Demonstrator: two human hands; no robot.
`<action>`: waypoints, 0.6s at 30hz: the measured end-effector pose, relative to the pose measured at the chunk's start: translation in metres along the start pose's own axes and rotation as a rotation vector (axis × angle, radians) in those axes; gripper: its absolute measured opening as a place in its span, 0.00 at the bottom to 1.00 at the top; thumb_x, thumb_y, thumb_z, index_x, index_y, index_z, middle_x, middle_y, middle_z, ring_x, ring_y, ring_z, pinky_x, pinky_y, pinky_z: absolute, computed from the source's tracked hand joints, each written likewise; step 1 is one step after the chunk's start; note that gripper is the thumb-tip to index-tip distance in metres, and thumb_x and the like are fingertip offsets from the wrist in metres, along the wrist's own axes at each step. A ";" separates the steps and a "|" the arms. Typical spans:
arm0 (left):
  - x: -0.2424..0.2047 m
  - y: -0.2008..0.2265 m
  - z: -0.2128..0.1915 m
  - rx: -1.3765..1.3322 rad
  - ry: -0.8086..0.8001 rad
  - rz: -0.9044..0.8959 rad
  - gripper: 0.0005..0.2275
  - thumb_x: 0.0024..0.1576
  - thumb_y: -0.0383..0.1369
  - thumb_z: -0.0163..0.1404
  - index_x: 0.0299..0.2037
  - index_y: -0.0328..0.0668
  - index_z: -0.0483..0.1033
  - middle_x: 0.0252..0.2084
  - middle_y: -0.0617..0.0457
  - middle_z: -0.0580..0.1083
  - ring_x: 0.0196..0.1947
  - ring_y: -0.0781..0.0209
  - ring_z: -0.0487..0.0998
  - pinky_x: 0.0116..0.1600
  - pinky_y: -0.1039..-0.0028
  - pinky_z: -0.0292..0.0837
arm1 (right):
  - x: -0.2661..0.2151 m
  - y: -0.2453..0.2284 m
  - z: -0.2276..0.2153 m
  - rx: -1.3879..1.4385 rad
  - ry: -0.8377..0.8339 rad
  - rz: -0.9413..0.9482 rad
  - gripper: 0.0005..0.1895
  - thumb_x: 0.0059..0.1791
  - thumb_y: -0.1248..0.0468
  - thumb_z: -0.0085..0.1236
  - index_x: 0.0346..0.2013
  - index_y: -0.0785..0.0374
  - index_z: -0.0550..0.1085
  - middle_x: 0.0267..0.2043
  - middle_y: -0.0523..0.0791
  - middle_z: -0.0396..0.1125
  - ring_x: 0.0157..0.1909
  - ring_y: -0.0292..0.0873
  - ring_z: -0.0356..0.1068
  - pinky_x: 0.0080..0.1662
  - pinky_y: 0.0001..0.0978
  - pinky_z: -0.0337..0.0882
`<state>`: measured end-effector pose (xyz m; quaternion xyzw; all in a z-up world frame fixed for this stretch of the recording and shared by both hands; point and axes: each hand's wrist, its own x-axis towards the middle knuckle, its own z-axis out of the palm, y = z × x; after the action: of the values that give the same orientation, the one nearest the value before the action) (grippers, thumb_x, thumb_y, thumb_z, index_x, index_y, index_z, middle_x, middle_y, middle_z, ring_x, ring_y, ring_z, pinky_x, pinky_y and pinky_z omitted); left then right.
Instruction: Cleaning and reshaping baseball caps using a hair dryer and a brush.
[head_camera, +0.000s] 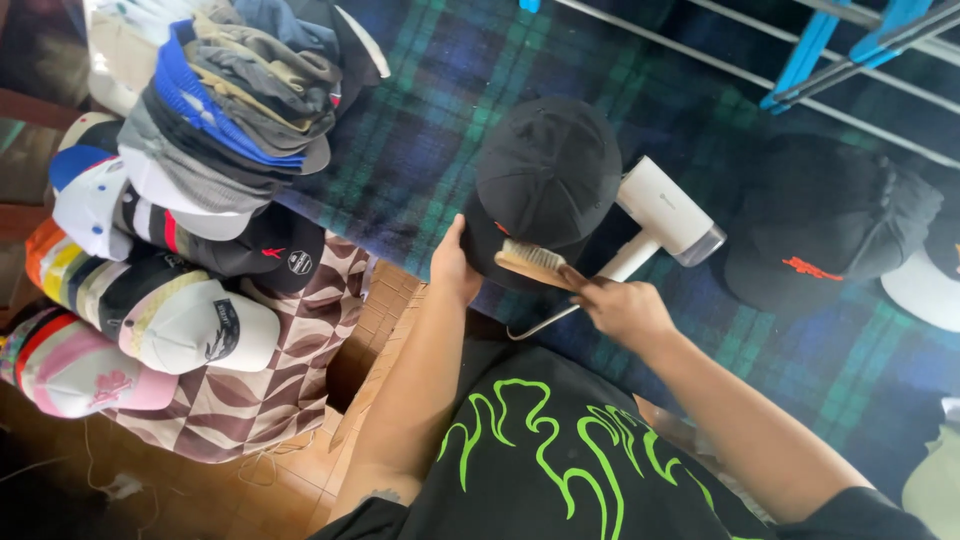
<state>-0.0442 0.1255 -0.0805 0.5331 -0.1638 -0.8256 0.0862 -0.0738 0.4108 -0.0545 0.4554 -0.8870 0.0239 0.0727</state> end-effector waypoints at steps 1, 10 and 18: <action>0.002 0.001 -0.003 -0.011 0.001 0.009 0.17 0.58 0.40 0.60 0.51 0.36 0.79 0.51 0.38 0.77 0.51 0.39 0.80 0.57 0.50 0.76 | 0.018 -0.013 -0.008 0.001 0.006 -0.013 0.09 0.52 0.44 0.46 0.39 0.38 0.70 0.25 0.34 0.65 0.21 0.42 0.71 0.30 0.39 0.74; 0.008 0.010 -0.029 -0.030 -0.121 -0.077 0.14 0.59 0.40 0.57 0.48 0.40 0.80 0.52 0.43 0.77 0.51 0.48 0.80 0.59 0.55 0.74 | 0.055 -0.047 -0.026 0.224 -0.355 0.207 0.25 0.53 0.35 0.38 0.46 0.41 0.78 0.23 0.45 0.72 0.30 0.52 0.77 0.35 0.49 0.76; 0.028 0.040 -0.048 0.264 -0.297 -0.144 0.15 0.62 0.36 0.55 0.57 0.42 0.77 0.49 0.45 0.78 0.47 0.49 0.82 0.52 0.60 0.79 | -0.011 -0.029 -0.015 0.326 -0.370 0.561 0.19 0.47 0.37 0.57 0.50 0.33 0.78 0.43 0.33 0.77 0.47 0.43 0.77 0.47 0.41 0.78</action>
<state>-0.0132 0.0706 -0.1078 0.4223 -0.2431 -0.8706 -0.0686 -0.0426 0.4047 -0.0417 0.1969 -0.9599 0.1012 -0.1718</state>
